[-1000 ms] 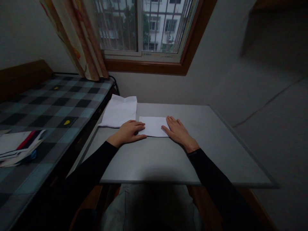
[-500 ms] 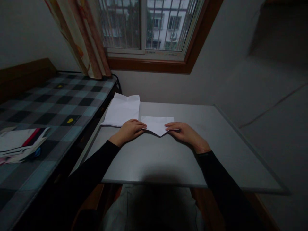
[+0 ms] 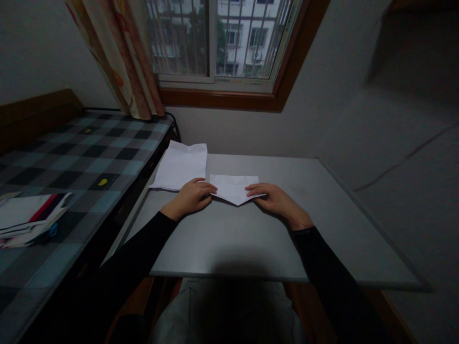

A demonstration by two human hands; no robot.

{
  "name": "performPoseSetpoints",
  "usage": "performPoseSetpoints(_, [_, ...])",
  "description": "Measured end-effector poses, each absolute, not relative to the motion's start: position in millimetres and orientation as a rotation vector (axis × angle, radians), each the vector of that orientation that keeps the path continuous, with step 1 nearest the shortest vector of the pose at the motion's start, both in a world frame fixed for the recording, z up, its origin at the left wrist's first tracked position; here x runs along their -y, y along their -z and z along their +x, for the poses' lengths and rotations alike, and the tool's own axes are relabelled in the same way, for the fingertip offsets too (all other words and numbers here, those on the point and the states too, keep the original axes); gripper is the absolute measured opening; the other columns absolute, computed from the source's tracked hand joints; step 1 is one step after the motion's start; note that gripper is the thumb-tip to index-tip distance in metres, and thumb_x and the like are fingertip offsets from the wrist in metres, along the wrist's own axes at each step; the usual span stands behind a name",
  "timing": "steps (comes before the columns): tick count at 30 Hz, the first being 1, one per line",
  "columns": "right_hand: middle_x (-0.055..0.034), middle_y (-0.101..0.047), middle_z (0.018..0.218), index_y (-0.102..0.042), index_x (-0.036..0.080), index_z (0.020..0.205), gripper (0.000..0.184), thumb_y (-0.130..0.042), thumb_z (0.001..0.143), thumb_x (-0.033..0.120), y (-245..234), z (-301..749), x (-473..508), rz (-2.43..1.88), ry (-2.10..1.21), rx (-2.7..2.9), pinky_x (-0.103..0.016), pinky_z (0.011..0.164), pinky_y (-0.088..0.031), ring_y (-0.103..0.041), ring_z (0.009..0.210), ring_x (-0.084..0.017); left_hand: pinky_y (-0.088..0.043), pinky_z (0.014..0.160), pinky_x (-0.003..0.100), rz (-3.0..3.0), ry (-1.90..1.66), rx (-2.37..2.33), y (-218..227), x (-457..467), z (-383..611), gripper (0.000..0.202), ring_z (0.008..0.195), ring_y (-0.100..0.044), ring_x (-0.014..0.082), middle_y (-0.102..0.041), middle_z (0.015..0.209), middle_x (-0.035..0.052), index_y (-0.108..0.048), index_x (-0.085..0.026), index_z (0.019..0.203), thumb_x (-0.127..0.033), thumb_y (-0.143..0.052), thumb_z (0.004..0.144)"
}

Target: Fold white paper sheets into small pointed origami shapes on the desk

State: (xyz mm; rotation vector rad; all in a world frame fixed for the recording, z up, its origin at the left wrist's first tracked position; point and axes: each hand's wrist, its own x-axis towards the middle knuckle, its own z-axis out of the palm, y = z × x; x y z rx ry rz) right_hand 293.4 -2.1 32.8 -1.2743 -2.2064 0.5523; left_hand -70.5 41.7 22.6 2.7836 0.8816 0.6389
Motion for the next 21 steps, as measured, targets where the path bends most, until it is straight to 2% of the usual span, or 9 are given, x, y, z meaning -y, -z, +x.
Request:
performPoseSetpoints(5, [-0.0067, -0.081, 0.140, -0.086, 0.030, 0.120, 0.032, -0.074, 0.095, 0.046, -47, 292, 10, -1.248, -0.542, 2.251, -0.056, 0.121, -0.055, -0.075, 0.130, -0.034, -0.038, 0.134, 0.058, 2.828, -0.542, -0.918, -21, -46, -74, 0.052, 0.138, -0.071, 0.0252, -0.076, 0.148, 0.0045, -0.078, -0.028, 0.133, -0.008, -0.055, 0.091])
performPoseSetpoints(8, [-0.0070, -0.083, 0.134, -0.085, 0.029, 0.121, 0.037, -0.056, 0.108, 0.048, -56, 289, 13, -1.195, -0.617, 2.274, -0.056, 0.119, -0.054, -0.075, 0.127, -0.034, -0.037, 0.134, 0.059, 2.807, -0.606, -0.970, -23, -44, -73, 0.053, 0.144, -0.066, 0.0257, -0.071, 0.156, 0.0056, -0.078, -0.027, 0.129, -0.004, -0.052, 0.088])
performPoseSetpoints(10, [-0.0076, -0.085, 0.126, -0.085, 0.028, 0.117, 0.042, -0.045, 0.113, 0.043, -57, 287, 13, -1.196, -0.634, 2.223, -0.055, 0.115, -0.055, -0.076, 0.121, -0.032, -0.037, 0.134, 0.059, 2.784, -0.663, -0.969, -27, -41, -70, 0.042, 0.142, -0.066, 0.0262, -0.071, 0.155, 0.0058, -0.079, -0.026, 0.119, -0.008, -0.052, 0.092])
performPoseSetpoints(11, [-0.0082, -0.085, 0.123, -0.084, 0.028, 0.116, 0.041, -0.046, 0.114, 0.041, -56, 287, 12, -1.216, -0.631, 2.193, -0.054, 0.112, -0.056, -0.076, 0.118, -0.032, -0.037, 0.133, 0.059, 2.774, -0.680, -0.951, -29, -40, -69, 0.036, 0.139, -0.068, 0.0264, -0.074, 0.150, 0.0056, -0.079, -0.025, 0.114, -0.011, -0.052, 0.095])
performPoseSetpoints(14, [-0.0094, -0.084, 0.120, -0.084, 0.026, 0.116, 0.024, -0.063, 0.106, 0.036, -47, 287, 9, -1.263, -0.643, 2.149, -0.053, 0.105, -0.060, -0.077, 0.111, -0.031, -0.037, 0.132, 0.058, 2.743, -0.699, -0.894, -35, -35, -65, 0.027, 0.129, -0.072, 0.0260, -0.083, 0.129, 0.0035, -0.079, -0.024, 0.105, -0.021, -0.052, 0.102])
performPoseSetpoints(15, [-0.0094, -0.083, 0.123, -0.083, 0.027, 0.119, 0.023, -0.067, 0.103, 0.032, -43, 287, 7, -1.244, -0.659, 2.156, -0.052, 0.106, -0.060, -0.077, 0.113, -0.031, -0.037, 0.132, 0.058, 2.733, -0.704, -0.891, -36, -34, -65, 0.027, 0.127, -0.073, 0.0258, -0.084, 0.125, 0.0030, -0.079, -0.025, 0.104, -0.024, -0.052, 0.105])
performPoseSetpoints(17, [-0.0092, -0.079, 0.135, -0.081, 0.029, 0.128, 0.032, -0.072, 0.097, 0.027, -36, 289, 6, -1.192, -0.676, 2.201, -0.055, 0.114, -0.058, -0.074, 0.125, -0.031, -0.038, 0.131, 0.057, 2.721, -0.719, -0.911, -37, -32, -64, 0.026, 0.125, -0.075, 0.0263, -0.084, 0.124, 0.0031, -0.079, -0.025, 0.105, -0.037, -0.056, 0.109])
performPoseSetpoints(19, [-0.0099, -0.072, 0.151, -0.077, 0.031, 0.137, 0.043, -0.079, 0.094, 0.028, -30, 291, 4, -1.182, -0.628, 2.262, -0.060, 0.123, -0.052, -0.067, 0.140, -0.034, -0.038, 0.131, 0.058, 2.732, -0.720, -0.921, -35, -31, -64, 0.029, 0.126, -0.075, 0.0287, -0.083, 0.129, 0.0050, -0.079, -0.024, 0.108, -0.052, -0.069, 0.104])
performPoseSetpoints(21, [-0.0118, -0.067, 0.158, -0.074, 0.031, 0.143, 0.052, -0.085, 0.092, 0.037, -28, 293, 2, -1.225, -0.513, 2.314, -0.064, 0.127, -0.047, -0.061, 0.147, -0.037, -0.037, 0.132, 0.059, 2.761, -0.697, -0.906, -33, -31, -64, 0.038, 0.131, -0.073, 0.0314, -0.081, 0.136, 0.0070, -0.078, -0.024, 0.115, -0.057, -0.080, 0.095])
